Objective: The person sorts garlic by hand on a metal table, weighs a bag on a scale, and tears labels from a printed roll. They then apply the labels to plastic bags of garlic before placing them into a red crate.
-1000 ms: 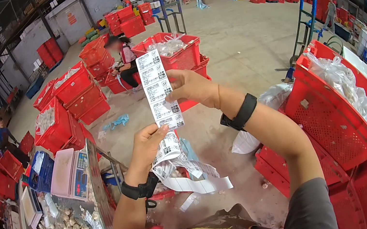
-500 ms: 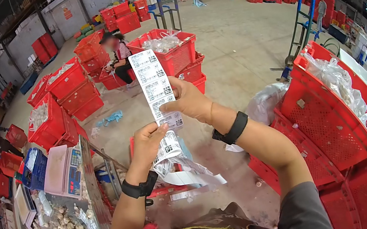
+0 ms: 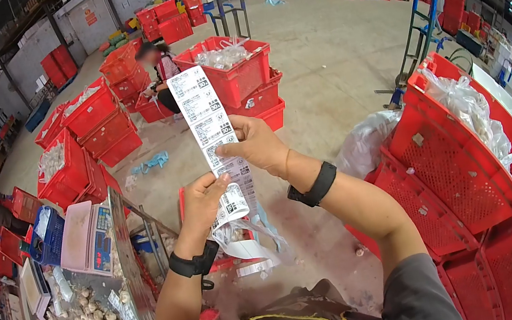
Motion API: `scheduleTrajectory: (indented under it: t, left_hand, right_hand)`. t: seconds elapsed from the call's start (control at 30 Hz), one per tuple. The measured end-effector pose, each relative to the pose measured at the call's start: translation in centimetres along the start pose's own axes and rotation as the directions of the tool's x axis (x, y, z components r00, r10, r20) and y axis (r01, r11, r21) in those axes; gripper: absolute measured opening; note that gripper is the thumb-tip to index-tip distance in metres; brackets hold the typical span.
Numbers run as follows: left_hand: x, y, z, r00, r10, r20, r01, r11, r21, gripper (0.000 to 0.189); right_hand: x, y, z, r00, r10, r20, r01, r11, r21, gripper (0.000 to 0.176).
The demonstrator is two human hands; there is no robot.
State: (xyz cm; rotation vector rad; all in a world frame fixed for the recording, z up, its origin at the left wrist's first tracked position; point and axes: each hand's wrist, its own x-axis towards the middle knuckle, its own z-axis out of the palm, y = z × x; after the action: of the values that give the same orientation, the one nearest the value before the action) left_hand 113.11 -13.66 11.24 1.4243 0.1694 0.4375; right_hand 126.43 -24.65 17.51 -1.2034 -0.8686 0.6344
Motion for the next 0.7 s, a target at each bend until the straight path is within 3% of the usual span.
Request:
scheduleTrajectory:
  t: [0.7]
  left_hand:
    - [-0.88,-0.3,-0.35,0.999,-0.028,0.018,0.028,0.999,-0.02,0.023]
  right_hand:
    - [-0.65,0.39,0.39,1.0,-0.009,-0.003,0.009,1.0,0.024,0.033]
